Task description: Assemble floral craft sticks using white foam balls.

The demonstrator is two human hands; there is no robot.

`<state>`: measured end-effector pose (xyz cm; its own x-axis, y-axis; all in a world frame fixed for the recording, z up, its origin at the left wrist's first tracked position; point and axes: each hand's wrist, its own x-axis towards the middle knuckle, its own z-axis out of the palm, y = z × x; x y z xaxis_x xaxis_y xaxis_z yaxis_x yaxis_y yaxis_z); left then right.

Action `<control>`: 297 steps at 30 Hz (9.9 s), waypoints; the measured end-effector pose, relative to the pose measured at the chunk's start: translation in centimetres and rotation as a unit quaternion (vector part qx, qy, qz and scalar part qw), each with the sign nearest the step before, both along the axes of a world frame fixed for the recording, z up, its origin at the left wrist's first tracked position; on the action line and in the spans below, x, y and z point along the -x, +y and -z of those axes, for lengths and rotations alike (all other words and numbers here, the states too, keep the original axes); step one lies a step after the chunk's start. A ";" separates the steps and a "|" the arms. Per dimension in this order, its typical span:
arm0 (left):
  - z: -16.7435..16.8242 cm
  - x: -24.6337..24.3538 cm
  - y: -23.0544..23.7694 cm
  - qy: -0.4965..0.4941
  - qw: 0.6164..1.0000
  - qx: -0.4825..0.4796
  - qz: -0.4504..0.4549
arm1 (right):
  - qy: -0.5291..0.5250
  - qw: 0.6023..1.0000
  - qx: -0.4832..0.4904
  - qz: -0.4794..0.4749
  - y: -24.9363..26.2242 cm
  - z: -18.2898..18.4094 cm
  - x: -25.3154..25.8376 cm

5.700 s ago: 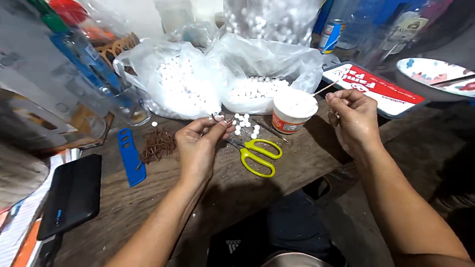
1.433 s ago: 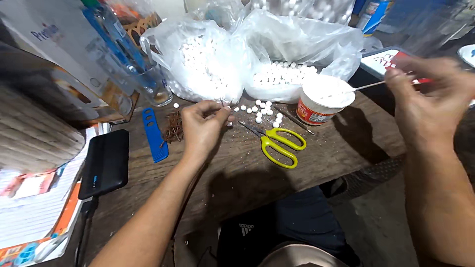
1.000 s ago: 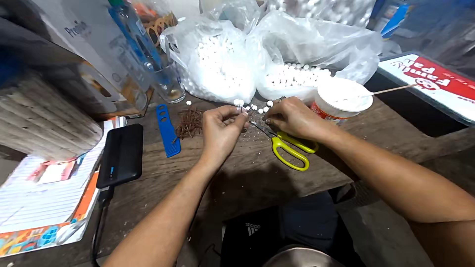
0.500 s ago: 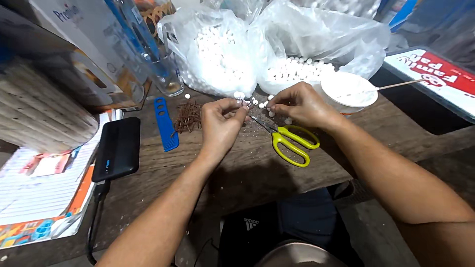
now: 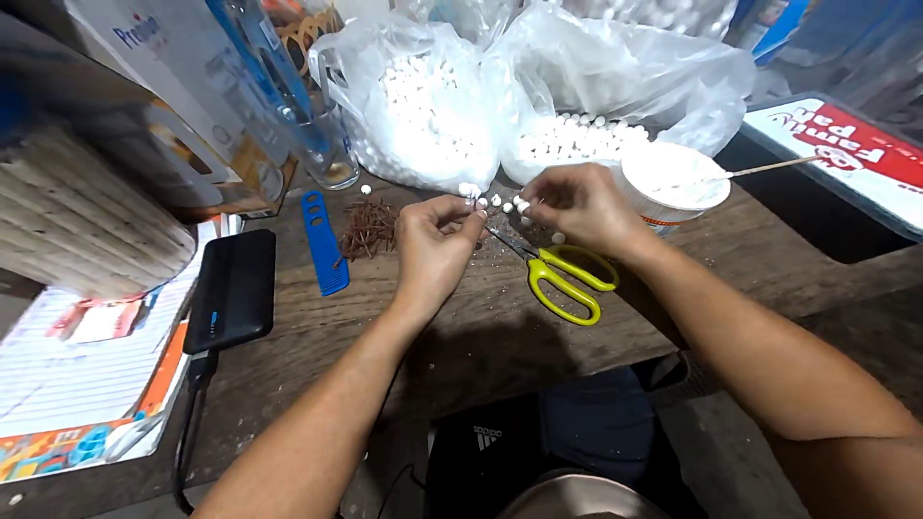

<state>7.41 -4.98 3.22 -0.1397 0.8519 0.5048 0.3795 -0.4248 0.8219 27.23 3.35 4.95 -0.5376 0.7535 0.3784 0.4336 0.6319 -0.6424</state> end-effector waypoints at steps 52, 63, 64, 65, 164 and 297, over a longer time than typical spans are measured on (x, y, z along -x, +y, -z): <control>0.0 0.0 -0.2 0.038 0.999 -0.037 -0.014 | 0.350 0.859 0.359 -0.098 0.3 0.0 1.6; 0.2 -0.2 -0.3 0.093 0.993 -0.064 -0.032 | 0.332 0.905 0.248 -0.100 0.0 0.5 1.7; 0.3 -0.2 -0.2 0.096 0.993 -0.067 -0.034 | 0.332 0.906 0.243 -0.100 0.0 0.6 1.7; 0.3 -0.2 -0.2 0.099 0.992 -0.068 -0.034 | 0.332 0.907 0.239 -0.099 0.1 0.6 1.8; 0.3 0.1 -0.2 0.073 0.997 -0.024 -0.029 | 0.056 0.996 0.071 0.019 -0.1 -0.1 0.8; -2.4 4.8 2.2 -0.180 0.976 -0.058 -0.112 | 0.092 0.966 -0.240 0.006 -1.4 -7.7 -2.2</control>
